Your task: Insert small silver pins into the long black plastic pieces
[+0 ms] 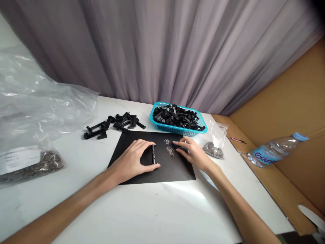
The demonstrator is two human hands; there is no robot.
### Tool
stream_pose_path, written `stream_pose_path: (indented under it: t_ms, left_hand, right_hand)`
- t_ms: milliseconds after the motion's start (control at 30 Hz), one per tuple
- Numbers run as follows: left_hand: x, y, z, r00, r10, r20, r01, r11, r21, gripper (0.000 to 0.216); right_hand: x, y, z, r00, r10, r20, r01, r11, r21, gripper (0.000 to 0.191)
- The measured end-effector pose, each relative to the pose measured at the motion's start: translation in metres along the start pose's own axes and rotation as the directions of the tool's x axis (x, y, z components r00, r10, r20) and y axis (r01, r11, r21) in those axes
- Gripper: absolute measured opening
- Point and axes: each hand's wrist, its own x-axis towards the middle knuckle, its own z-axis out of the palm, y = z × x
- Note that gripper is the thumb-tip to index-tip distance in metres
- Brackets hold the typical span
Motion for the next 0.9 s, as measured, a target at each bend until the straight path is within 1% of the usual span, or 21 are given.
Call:
stream_pose_path:
  t_ms: [100, 167, 233, 300, 367, 467, 500, 567, 667, 733, 833, 900]
  left_hand:
    - [0.000, 0.001, 0.000, 1.000, -0.002, 0.010, 0.002, 1.000, 0.009, 0.060]
    - [-0.001, 0.000, 0.000, 1.000, 0.004, 0.009, -0.004, 1.000, 0.003, 0.060]
    - [-0.001, 0.000, 0.000, 1.000, 0.011, 0.004, -0.011, 1.000, -0.012, 0.060]
    - [-0.001, 0.000, 0.000, 1.000, 0.012, 0.004, -0.012, 1.000, -0.023, 0.060]
    - [-0.002, 0.001, 0.001, 1.000, 0.007, 0.015, -0.006, 1.000, -0.026, 0.060]
    - [-0.002, 0.002, 0.002, 0.999, 0.005, 0.040, -0.004, 1.000, -0.031, 0.060]
    - [-0.003, 0.002, 0.002, 0.999, 0.006, 0.047, -0.004, 0.999, -0.033, 0.061]
    - [-0.003, 0.002, 0.003, 0.999, 0.014, 0.048, -0.012, 0.999, -0.034, 0.060]
    - [-0.004, 0.002, 0.005, 0.998, 0.025, 0.050, -0.023, 0.999, -0.027, 0.060]
    - [-0.004, 0.001, 0.006, 0.998, 0.026, 0.057, -0.025, 0.999, -0.028, 0.060]
    - [-0.004, 0.002, 0.006, 0.998, 0.029, 0.055, -0.026, 0.999, -0.047, 0.060]
    - [-0.004, 0.004, 0.006, 0.998, 0.031, 0.056, -0.027, 0.998, -0.063, 0.061]
  right_hand:
    - [-0.002, -0.005, -0.001, 0.997, -0.050, 0.057, 0.053, 0.996, -0.067, 0.036]
    - [-0.002, -0.008, 0.000, 0.998, -0.033, 0.054, 0.038, 0.994, -0.104, 0.036]
    - [-0.001, -0.009, 0.002, 1.000, 0.015, 0.005, -0.014, 0.990, -0.140, 0.029]
    - [0.001, -0.009, 0.001, 0.995, 0.067, -0.070, -0.077, 0.986, -0.148, 0.023]
    - [0.002, -0.009, -0.001, 0.984, 0.107, -0.145, -0.121, 0.988, -0.093, 0.021]
    - [0.003, -0.012, -0.005, 0.962, 0.167, -0.218, -0.149, 0.984, 0.095, 0.013]
    - [0.004, -0.014, -0.006, 0.960, 0.181, -0.215, -0.151, 0.977, 0.151, 0.011]
    - [0.004, -0.016, -0.005, 0.970, 0.176, -0.170, -0.138, 0.968, 0.211, 0.012]
    - [0.003, -0.020, -0.001, 0.991, 0.113, -0.071, -0.094, 0.969, 0.230, 0.020]
    - [0.002, -0.022, 0.002, 0.995, 0.092, -0.038, -0.080, 0.964, 0.255, 0.023]
    - [0.002, -0.026, 0.003, 0.990, 0.124, -0.072, -0.096, 0.946, 0.311, 0.024]
    - [0.003, -0.031, 0.002, 0.987, 0.110, -0.119, -0.070, 0.952, 0.300, 0.019]
